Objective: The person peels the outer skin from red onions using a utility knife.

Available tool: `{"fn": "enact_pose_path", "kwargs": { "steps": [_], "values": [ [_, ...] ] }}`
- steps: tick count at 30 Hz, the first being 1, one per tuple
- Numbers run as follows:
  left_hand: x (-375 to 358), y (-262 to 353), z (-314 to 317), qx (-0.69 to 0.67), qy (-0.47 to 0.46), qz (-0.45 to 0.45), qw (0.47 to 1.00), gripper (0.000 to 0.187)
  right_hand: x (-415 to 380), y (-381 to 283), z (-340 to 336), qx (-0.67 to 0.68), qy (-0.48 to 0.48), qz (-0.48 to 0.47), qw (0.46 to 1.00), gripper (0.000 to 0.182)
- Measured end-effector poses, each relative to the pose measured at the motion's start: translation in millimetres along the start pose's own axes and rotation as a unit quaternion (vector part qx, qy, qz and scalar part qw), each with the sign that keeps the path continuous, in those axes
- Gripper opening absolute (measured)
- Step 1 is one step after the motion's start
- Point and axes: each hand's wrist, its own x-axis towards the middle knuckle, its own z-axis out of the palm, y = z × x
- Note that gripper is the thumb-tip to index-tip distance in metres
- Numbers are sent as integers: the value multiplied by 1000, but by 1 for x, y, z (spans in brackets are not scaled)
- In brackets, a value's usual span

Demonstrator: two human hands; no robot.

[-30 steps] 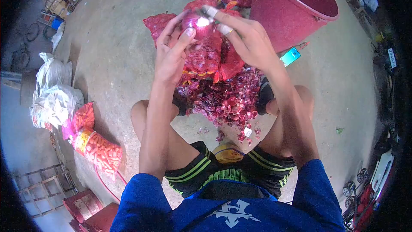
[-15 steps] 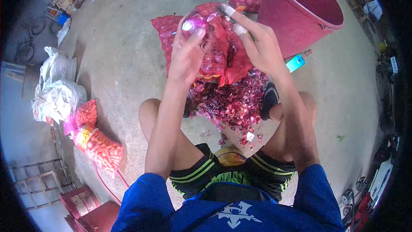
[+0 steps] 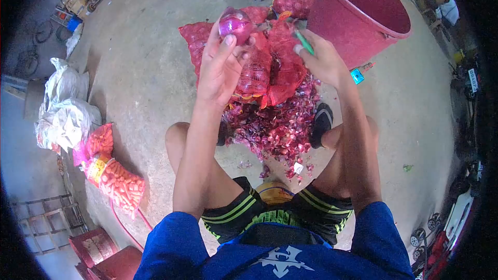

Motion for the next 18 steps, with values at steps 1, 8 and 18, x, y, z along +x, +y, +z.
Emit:
{"fn": "enact_pose_path", "kwargs": {
  "steps": [1, 8, 18],
  "values": [
    [0, -2, -3, 8, -7, 8, 1000, 54, 5, -26, -17, 66, -61, 110, 990, 41],
    [-1, -4, -7, 67, 32, -1, 997, 56, 2, -24, -18, 49, -62, 103, 992, 48],
    [4, -4, 11, 364, 88, 153, 914, 70, -1, -39, -18, -6, -64, 71, 995, 43]
  ]
}}
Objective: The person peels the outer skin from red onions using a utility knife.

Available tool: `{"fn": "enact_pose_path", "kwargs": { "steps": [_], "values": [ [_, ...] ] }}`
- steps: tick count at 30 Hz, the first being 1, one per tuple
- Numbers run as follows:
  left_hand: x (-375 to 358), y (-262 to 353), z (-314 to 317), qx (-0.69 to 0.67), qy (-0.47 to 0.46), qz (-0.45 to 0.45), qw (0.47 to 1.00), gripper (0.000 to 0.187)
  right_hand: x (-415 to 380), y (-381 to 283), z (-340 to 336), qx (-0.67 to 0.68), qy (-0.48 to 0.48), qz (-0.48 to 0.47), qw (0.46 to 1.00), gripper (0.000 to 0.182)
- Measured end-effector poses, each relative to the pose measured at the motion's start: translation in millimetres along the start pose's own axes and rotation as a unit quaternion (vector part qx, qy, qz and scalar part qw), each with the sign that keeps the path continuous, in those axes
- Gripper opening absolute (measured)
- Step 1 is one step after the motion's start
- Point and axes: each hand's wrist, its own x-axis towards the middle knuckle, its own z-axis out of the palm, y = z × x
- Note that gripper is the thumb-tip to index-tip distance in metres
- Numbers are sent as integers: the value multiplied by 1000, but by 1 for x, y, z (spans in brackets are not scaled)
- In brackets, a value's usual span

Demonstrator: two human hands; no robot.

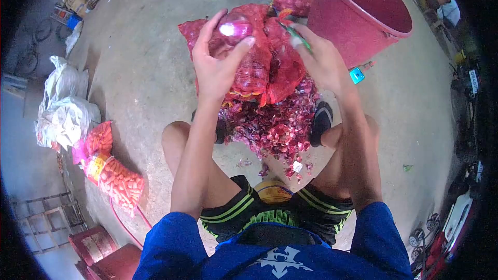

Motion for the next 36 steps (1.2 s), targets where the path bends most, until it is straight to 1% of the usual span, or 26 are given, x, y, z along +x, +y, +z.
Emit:
{"fn": "enact_pose_path", "kwargs": {
  "steps": [1, 2, 3, 4, 5, 7, 8, 9, 10, 11, 13, 14, 15, 16, 17, 19, 20, 21, 23, 25, 27, 31, 35, 36],
  "values": [
    [0, -1, -3, 2, 2, -2, 1000, 70, 2, 16, 2, 2, -2, 0, 1000, 43],
    [0, -1, -5, 144, 7, 85, 986, 69, 7, 36, 3, -28, -67, 27, 997, 42],
    [0, -1, -7, 282, 12, 171, 944, 69, 10, 43, 2, -58, -130, 53, 988, 41],
    [0, -2, -7, 282, 11, 170, 944, 69, 9, 48, 6, -6, -66, -5, 998, 37],
    [1, -3, -7, 261, 8, 158, 952, 68, 6, 53, 6, -6, -66, -5, 998, 37],
    [2, -4, -7, 217, 6, 133, 967, 67, 7, 27, -4, 145, -90, 64, 983, 34],
    [1, -3, -7, 219, 9, 132, 967, 67, 9, 24, -1, 147, -93, 63, 983, 34],
    [0, 1, -5, 74, 9, 34, 997, 65, 9, 21, 1, 173, -95, 46, 979, 33],
    [-1, 4, -3, -76, 7, -66, 995, 63, 8, 18, 2, 198, -95, 31, 975, 32],
    [-2, 6, -1, -78, 5, -67, 995, 63, 7, 15, 3, 196, -93, 33, 976, 32],
    [-2, 9, -4, -109, 11, -117, 987, 60, 10, -6, 6, 264, -43, -8, 964, 33],
    [-2, 6, -6, -108, 12, -116, 987, 60, 9, -12, 7, 264, -44, -9, 963, 33],
    [0, 3, -7, -135, 8, -116, 984, 60, 7, -17, 7, 368, -73, 82, 923, 32],
    [0, 0, -8, -162, 4, -115, 980, 60, 4, -22, 8, 462, -100, 171, 864, 32],
    [0, -4, -8, -162, 4, -115, 980, 60, 1, -29, 9, 462, -100, 171, 864, 32],
    [1, -3, -7, -160, -5, -95, 983, 61, -3, -42, 13, 345, -47, 88, 933, 30],
    [0, -2, -7, -158, -3, -95, 983, 61, -2, -32, 30, 298, 36, -48, 953, 29],
    [-1, -1, -7, -167, 2, -102, 981, 60, -3, -34, 32, 299, 35, -48, 952, 29],
    [0, 0, -6, -177, 8, -106, 978, 60, -4, -38, 33, 242, 40, -101, 964, 32],
    [0, 0, -5, -167, 10, -98, 981, 53, -4, -38, 36, 246, 42, -103, 963, 31],
    [1, 0, -5, -168, 14, -100, 981, 53, -3, -39, 37, 227, 53, -100, 967, 30],
    [1, -1, -4, -174, 18, -97, 980, 54, -5, -43, 30, 215, 43, -92, 971, 30],
    [2, -4, -5, -168, 23, -100, 980, 54, -5, -40, 32, 214, 43, -101, 971, 30],
    [2, -5, -5, -176, 21, -97, 979, 57, -4, -39, 33, 215, 46, -108, 970, 31]
  ]
}}
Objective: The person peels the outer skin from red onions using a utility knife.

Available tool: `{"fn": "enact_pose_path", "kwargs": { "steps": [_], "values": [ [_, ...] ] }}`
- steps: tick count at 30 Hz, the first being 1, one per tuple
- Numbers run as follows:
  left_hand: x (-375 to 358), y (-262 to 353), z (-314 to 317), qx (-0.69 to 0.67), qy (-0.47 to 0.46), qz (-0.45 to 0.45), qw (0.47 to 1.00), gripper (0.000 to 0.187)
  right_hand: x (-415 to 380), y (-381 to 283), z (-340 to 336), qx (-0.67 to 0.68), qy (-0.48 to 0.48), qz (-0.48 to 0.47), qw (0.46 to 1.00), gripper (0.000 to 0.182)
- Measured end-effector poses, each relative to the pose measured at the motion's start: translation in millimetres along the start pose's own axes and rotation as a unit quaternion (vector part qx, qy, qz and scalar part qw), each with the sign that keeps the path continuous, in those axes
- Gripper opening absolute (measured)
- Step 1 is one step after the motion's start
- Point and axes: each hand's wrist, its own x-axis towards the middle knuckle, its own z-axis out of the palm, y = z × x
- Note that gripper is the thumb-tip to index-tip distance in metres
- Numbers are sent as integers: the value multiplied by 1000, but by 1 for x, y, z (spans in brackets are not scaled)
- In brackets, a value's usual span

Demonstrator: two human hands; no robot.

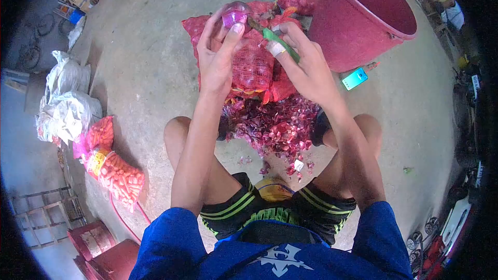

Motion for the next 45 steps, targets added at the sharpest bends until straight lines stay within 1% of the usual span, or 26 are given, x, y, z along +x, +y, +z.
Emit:
{"fn": "enact_pose_path", "kwargs": {
  "steps": [5, 7, 10, 11, 12, 13, 14, 15, 16, 17, 19, 20, 22, 23, 26, 28, 29, 31, 32, 34, 37, 39, 41, 42, 44, 45],
  "values": [
    [-1, 0, 2, 20, -1, 17, 1000, 59, -1, -1, 1, -12, 14, -4, 1000, 31],
    [-1, 2, 3, 57, -36, 32, 997, 57, -1, -1, 5, -13, 25, -5, 1000, 31],
    [3, 5, 1, 85, -48, 21, 995, 57, 1, 0, 5, -22, 54, -6, 998, 26],
    [5, 5, -1, 84, -48, 20, 995, 57, 3, -2, -1, 86, 8, 106, 991, 26],
    [8, 2, -4, 92, -50, 9, 995, 57, 6, -4, -6, 191, -38, 216, 957, 28],
    [8, 2, -6, 99, -51, -1, 994, 57, 8, -2, -15, 191, -40, 217, 956, 28],
    [7, 1, -9, 100, -50, -1, 994, 57, 11, 2, -27, 232, -98, 244, 936, 29],
    [6, 2, -10, 88, -48, -29, 995, 57, 13, 4, -38, 272, -155, 269, 911, 30],
    [6, 2, -10, 76, -45, -58, 994, 56, 14, 4, -44, 191, -150, 248, 938, 31],
    [4, 2, -10, 76, -45, -57, 994, 56, 13, 4, -42, 191, -150, 248, 938, 31],
    [3, 2, -8, 54, -51, -66, 995, 55, 9, 1, -35, 88, -73, 114, 987, 44],
    [3, 2, -7, 54, -53, -66, 995, 55, 9, 1, -34, 87, -72, 115, 987, 44],
    [1, 1, -7, 62, -68, -60, 994, 55, 7, 1, -33, 96, -121, 55, 986, 54],
    [0, 0, -6, 61, -69, -62, 994, 55, 7, 1, -31, 95, -120, 56, 987, 54],
    [-3, -1, 0, 49, -75, -50, 995, 56, 9, 3, -22, 21, -73, -28, 997, 47],
    [-4, -3, 4, 29, -68, -32, 997, 56, 10, 7, -14, -21, -11, -72, 997, 42],
    [-5, -5, 6, 29, -67, -31, 997, 56, 11, 10, -8, -20, -12, -73, 997, 42],
    [-7, -9, 11, 39, -73, 40, 996, 54, 13, 19, 3, -13, 90, -58, 994, 41],
    [-8, -8, 10, 39, -72, 40, 996, 54, 15, 28, 1, -12, 89, -58, 994, 41],
    [-10, -7, 11, 24, -120, 79, 989, 59, 18, 47, -15, 42, 57, 137, 988, 42],
    [-11, 1, 9, -36, -93, 37, 994, 61, 20, 42, -28, 74, 36, 180, 980, 49],
    [-8, 4, 3, -31, -70, 28, 997, 61, 16, 27, -36, 43, 9, 217, 975, 46],
    [-3, 5, -3, -28, -47, 20, 998, 61, 8, 21, -35, 101, 15, 70, 992, 49],
    [-1, 4, -7, -22, -45, 13, 999, 59, 7, 13, -37, 102, 12, 70, 992, 49],
    [-2, 4, -10, -17, -42, 6, 999, 56, 8, -6, -42, -57, -59, -13, 997, 52],
    [-3, 4, -9, -16, -38, 0, 999, 55, 7, -7, -40, -56, -60, -12, 997, 52]
  ]
}}
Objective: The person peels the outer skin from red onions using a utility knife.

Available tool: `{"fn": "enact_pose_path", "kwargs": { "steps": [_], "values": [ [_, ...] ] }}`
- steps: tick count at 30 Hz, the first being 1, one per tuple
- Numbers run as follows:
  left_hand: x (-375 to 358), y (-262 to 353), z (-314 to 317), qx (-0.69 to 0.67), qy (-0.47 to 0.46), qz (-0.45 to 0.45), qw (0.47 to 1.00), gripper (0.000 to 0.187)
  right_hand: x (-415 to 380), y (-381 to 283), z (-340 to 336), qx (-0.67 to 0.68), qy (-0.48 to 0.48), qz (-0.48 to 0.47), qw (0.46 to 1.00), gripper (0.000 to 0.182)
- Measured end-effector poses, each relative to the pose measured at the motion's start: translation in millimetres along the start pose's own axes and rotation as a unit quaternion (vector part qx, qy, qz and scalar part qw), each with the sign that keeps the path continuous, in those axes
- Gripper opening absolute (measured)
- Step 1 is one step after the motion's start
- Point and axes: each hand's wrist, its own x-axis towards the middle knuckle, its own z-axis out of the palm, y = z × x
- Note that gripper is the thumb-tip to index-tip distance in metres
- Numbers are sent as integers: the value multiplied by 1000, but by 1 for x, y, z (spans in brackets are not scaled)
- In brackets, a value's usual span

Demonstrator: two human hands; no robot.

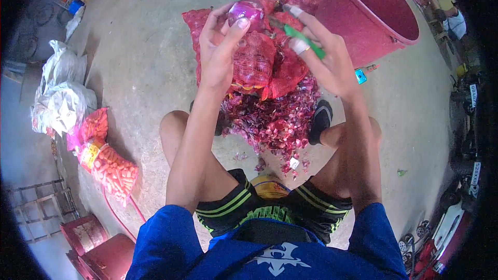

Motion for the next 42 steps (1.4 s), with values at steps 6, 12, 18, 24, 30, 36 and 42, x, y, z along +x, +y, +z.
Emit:
{"fn": "enact_pose_path", "kwargs": {
  "steps": [6, 12, 18, 24, 30, 36, 42],
  "values": [
    [0, -2, 6, -7, 2, 5, 1000, 47, 0, 4, 11, -33, 33, -61, 997, 57],
    [3, -6, 4, -8, 8, -9, 1000, 45, 0, 7, 7, -72, 27, -82, 994, 56],
    [1, -11, 3, 3, 5, -22, 1000, 45, -4, 12, 10, -50, 44, -117, 991, 53],
    [3, -11, 5, 2, 8, -22, 1000, 45, -5, 12, 7, -67, 41, -106, 991, 52],
    [3, -12, 5, 0, -16, -10, 1000, 43, -5, 15, 10, -59, 50, -110, 991, 49],
    [6, -9, 4, 65, -11, 18, 998, 43, -7, -11, -3, 148, -75, 206, 964, 51],
    [3, -9, 7, 54, -20, -14, 998, 47, -6, 1, 3, 103, -42, -2, 994, 59]
  ]
}}
